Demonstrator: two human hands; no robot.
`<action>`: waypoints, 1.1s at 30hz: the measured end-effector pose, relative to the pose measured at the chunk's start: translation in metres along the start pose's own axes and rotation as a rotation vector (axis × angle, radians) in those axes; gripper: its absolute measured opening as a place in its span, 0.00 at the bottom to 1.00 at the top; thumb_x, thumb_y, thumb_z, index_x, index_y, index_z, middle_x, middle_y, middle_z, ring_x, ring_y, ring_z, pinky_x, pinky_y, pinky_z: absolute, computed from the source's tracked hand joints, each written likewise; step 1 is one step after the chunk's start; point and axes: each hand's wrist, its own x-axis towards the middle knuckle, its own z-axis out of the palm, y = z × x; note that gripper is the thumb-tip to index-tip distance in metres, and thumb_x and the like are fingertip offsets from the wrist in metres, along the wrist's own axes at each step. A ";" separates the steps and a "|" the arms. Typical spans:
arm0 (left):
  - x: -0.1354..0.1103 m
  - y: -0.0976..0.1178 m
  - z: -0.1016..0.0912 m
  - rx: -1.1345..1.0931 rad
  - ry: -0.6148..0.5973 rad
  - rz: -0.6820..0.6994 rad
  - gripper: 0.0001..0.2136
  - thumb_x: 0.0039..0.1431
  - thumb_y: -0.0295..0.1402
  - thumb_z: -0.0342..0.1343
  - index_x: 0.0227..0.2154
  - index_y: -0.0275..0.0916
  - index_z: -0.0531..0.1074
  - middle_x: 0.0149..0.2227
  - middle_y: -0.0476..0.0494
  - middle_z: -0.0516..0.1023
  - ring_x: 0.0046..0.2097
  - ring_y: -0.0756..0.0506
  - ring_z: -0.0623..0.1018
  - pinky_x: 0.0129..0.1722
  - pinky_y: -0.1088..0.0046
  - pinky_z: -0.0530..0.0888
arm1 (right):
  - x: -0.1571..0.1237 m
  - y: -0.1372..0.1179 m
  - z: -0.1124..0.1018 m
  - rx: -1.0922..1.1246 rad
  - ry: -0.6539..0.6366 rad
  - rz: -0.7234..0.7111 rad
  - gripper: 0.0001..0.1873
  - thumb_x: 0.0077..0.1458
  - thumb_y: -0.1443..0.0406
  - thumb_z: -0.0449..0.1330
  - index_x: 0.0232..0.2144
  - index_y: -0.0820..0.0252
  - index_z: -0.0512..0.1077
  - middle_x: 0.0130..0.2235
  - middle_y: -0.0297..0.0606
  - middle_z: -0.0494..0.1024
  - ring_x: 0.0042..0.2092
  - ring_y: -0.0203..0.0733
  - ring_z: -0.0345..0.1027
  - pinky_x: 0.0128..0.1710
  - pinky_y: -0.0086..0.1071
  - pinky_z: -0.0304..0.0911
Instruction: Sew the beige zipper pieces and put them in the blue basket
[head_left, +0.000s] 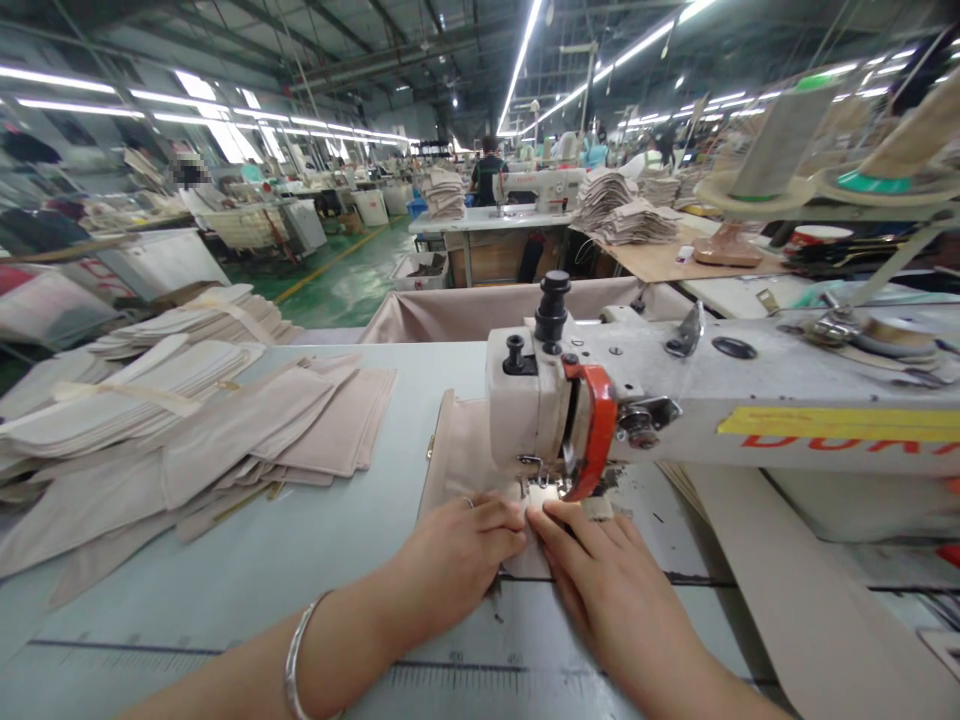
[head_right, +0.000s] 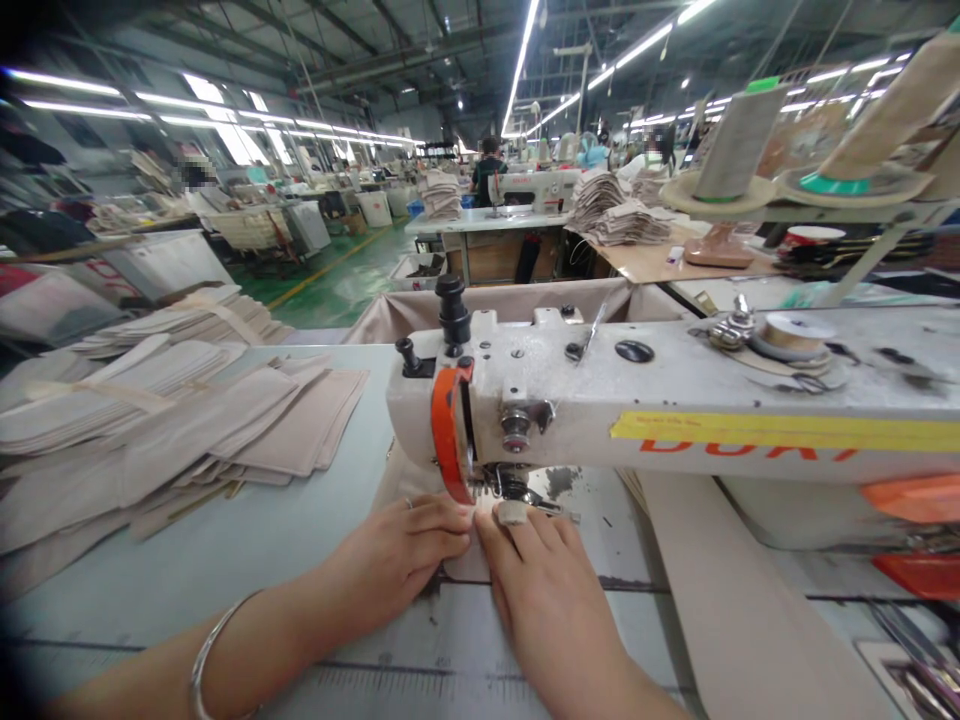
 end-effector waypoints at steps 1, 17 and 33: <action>0.002 -0.002 0.000 -0.017 0.001 -0.020 0.11 0.63 0.21 0.50 0.44 0.37 0.73 0.47 0.44 0.77 0.53 0.46 0.74 0.58 0.68 0.70 | 0.000 0.000 0.000 -0.005 0.002 0.002 0.21 0.66 0.68 0.49 0.60 0.57 0.62 0.54 0.41 0.69 0.49 0.48 0.63 0.44 0.42 0.56; 0.019 -0.031 0.021 -0.002 0.163 -0.247 0.12 0.64 0.23 0.50 0.40 0.40 0.78 0.42 0.44 0.80 0.44 0.44 0.80 0.48 0.67 0.76 | 0.006 -0.001 0.003 -0.080 0.006 0.059 0.22 0.64 0.70 0.51 0.60 0.61 0.64 0.53 0.46 0.70 0.50 0.52 0.63 0.47 0.46 0.58; 0.019 -0.032 0.020 0.043 0.271 -0.206 0.15 0.61 0.23 0.48 0.38 0.43 0.79 0.39 0.46 0.82 0.41 0.44 0.81 0.42 0.69 0.79 | 0.009 -0.007 -0.001 -0.043 0.032 0.119 0.17 0.62 0.68 0.56 0.53 0.55 0.69 0.50 0.40 0.72 0.49 0.46 0.63 0.49 0.41 0.59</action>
